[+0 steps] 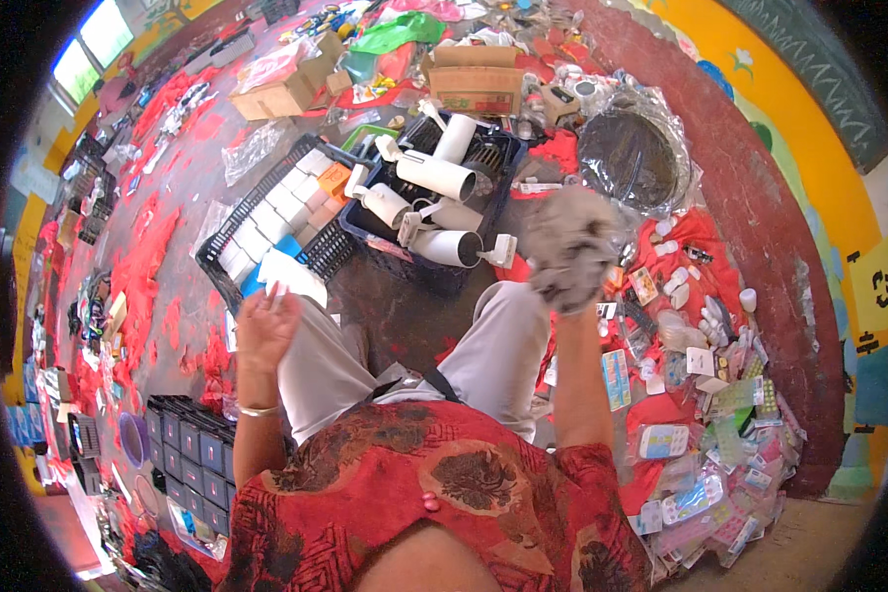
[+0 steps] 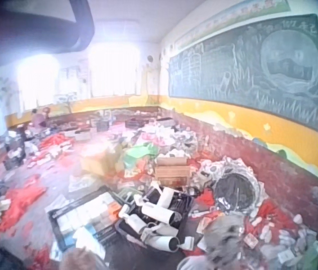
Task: The person wipes a white light fixture housing with a cloth, turning the object over to clean different parts by hand.
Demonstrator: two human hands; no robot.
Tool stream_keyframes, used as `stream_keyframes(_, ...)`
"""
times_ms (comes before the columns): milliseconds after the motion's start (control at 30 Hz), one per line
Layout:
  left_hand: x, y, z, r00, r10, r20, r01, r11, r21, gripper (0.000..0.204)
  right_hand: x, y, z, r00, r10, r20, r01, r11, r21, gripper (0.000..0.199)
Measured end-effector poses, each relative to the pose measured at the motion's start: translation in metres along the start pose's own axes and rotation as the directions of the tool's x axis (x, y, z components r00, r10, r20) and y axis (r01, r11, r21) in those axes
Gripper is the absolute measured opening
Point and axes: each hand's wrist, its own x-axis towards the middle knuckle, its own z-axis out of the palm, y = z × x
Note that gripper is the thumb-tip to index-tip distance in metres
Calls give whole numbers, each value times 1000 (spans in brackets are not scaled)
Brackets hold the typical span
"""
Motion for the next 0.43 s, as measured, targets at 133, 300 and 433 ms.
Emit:
stream_keyframes(133, 8, -85, 76, 857, -509, 81, 455, 820, 349, 44, 91, 46, -64, 603, -785, 142, -315, -399, -861, 28)
stream_keyframes(300, 112, -111, 43, 771, -600, 213, 564, 799, 209, 42, 136, 52, -154, 703, -692, -164, -346, -132, -929, 51)
stream_keyframes(433, 174, -100, -25, 792, -608, 59, 549, 750, 369, 44, 131, 8, -175, 339, -648, -682, -542, 458, -704, 67)
